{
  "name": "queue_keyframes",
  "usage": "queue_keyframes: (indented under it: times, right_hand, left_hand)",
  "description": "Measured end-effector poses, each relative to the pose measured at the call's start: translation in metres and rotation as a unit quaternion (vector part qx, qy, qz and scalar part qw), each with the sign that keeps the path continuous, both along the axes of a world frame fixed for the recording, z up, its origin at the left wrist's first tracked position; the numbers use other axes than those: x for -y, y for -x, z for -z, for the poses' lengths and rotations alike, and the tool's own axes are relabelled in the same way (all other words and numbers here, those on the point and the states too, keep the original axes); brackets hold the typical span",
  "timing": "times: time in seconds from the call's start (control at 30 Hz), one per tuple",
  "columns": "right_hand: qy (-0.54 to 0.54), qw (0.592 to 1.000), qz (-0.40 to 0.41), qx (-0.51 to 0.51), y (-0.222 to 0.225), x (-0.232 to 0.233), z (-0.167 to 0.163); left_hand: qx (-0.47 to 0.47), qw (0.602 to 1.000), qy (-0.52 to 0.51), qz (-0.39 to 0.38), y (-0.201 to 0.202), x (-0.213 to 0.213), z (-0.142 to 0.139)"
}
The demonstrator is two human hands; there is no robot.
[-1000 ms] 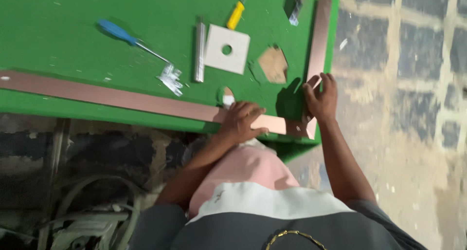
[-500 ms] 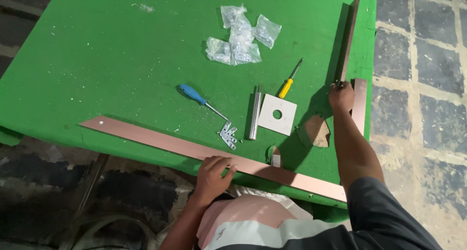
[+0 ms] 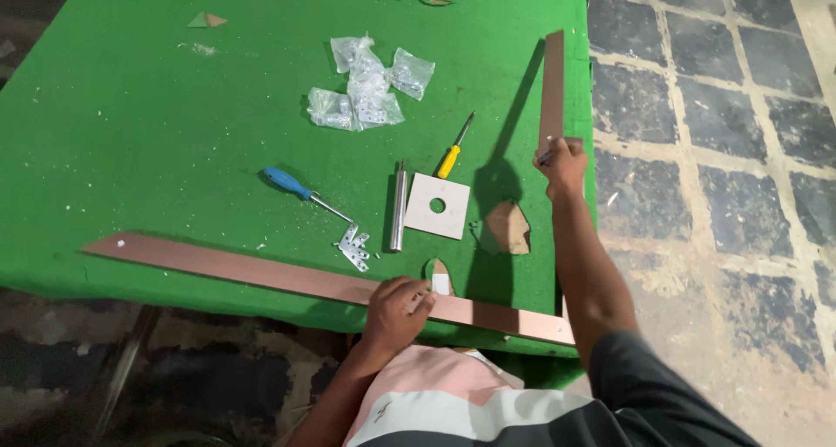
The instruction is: The person assembles a wooden frame by inserting plastic strips into grooves on wooden pieces and securing them with a utility knife. They then attach metal brackets to the frame using a screwdriver.
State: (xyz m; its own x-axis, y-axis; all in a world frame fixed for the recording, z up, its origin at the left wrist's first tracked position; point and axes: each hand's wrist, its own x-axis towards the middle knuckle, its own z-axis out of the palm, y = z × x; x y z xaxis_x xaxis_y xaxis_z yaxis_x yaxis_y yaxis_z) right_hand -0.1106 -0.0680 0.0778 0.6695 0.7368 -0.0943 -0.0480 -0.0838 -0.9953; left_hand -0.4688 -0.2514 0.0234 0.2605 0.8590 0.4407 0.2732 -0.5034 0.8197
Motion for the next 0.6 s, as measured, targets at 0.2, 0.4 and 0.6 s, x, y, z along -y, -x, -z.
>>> queue_keyframes:
  times: [0.2,0.4,0.6]
  right_hand:
    - [-0.275,0.924,-0.105,-0.246,0.000,0.084,0.022]
    - [-0.075,0.978,-0.072,-0.178,0.060,0.185,0.052]
    - [-0.150,0.921,-0.358,-0.027,0.099,0.249,0.074]
  left_hand:
    - [0.073,0.989,0.121,0.045,-0.034,0.029,0.006]
    - [0.135,0.962,0.236,0.028,-0.052,-0.004,-0.003]
    - [0.353,0.894,0.271,-0.046,-0.093,-0.038,-0.054]
